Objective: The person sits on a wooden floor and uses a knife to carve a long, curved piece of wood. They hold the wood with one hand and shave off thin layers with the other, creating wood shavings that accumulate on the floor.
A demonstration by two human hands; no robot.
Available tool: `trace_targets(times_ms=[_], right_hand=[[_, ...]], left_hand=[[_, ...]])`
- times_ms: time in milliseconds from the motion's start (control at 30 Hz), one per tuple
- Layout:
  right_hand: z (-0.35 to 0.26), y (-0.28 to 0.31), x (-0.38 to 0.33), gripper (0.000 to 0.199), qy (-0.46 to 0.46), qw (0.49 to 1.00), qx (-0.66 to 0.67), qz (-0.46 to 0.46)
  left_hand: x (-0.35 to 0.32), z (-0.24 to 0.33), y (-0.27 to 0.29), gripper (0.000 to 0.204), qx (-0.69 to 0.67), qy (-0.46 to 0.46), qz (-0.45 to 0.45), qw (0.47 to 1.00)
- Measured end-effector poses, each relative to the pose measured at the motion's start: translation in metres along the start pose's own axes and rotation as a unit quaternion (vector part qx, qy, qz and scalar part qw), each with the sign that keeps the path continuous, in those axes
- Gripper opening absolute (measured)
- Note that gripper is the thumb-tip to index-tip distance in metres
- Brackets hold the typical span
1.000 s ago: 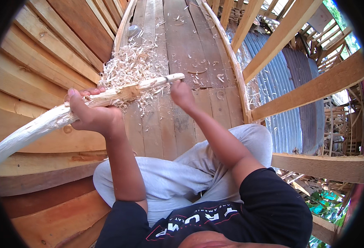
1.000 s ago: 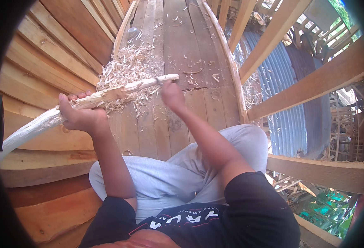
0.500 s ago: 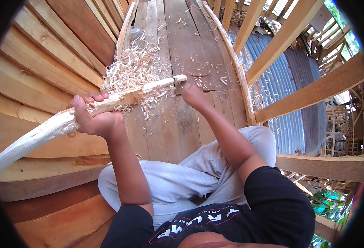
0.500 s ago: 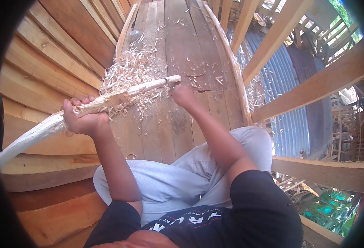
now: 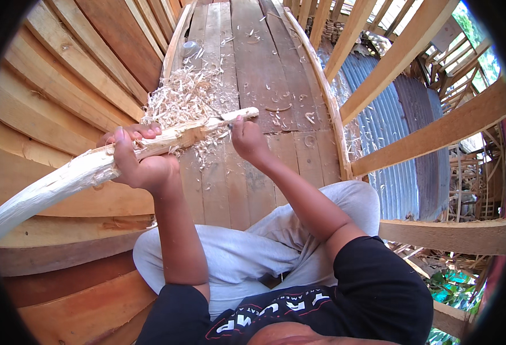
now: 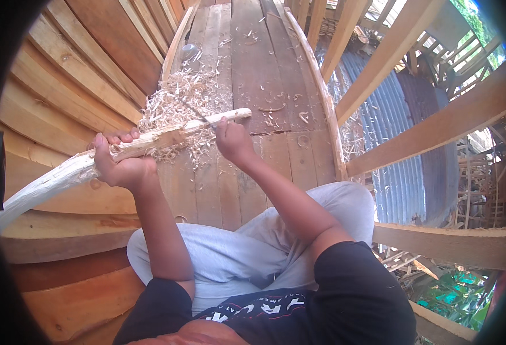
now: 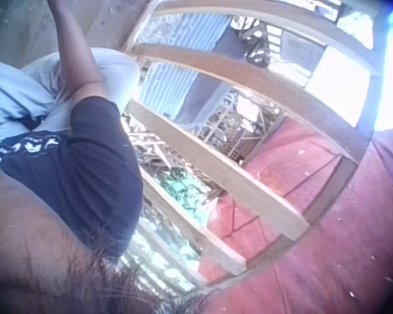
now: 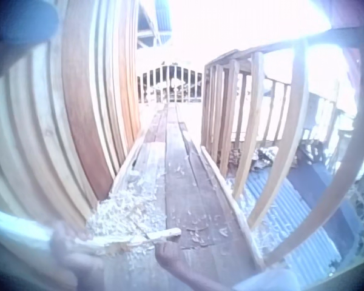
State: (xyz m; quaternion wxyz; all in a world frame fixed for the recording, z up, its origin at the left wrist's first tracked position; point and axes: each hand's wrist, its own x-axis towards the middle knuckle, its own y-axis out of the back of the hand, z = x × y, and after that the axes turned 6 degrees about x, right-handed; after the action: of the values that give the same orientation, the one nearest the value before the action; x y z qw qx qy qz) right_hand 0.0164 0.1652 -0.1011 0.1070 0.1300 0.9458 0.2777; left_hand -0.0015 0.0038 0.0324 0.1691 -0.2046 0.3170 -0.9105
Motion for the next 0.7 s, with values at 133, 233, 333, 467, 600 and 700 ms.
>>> trace_targets(times_ms=[133,233,333,467,600,700], right_hand=[[0.105,0.003,0.033,0.054,-0.141,0.983,-0.006,0.119],[0.078,-0.001,0.025,0.054,-0.122,0.991,0.011,0.054],[0.011,-0.004,-0.003,0.052,-0.001,1.000,-0.001,0.014],[0.100,-0.014,0.020,0.047,-0.111,0.992,-0.001,0.061],[0.068,-0.001,0.013,0.045,-0.005,0.994,-0.107,-0.017],[-0.020,0.002,-0.019,0.045,0.011,1.000,-0.017,-0.018]], left_hand=[[-0.004,0.002,-0.006,0.014,-0.003,-0.013,-0.025,1.000],[-0.007,0.007,-0.007,0.014,-0.004,-0.040,-0.030,0.999],[-0.007,0.017,-0.009,0.015,0.002,-0.057,-0.017,0.998],[0.004,0.020,-0.010,0.014,-0.007,0.000,0.027,1.000],[0.025,0.013,0.017,0.017,-0.029,-0.023,-0.120,0.992],[0.028,0.011,0.023,0.014,-0.074,-0.033,-0.244,0.966]])
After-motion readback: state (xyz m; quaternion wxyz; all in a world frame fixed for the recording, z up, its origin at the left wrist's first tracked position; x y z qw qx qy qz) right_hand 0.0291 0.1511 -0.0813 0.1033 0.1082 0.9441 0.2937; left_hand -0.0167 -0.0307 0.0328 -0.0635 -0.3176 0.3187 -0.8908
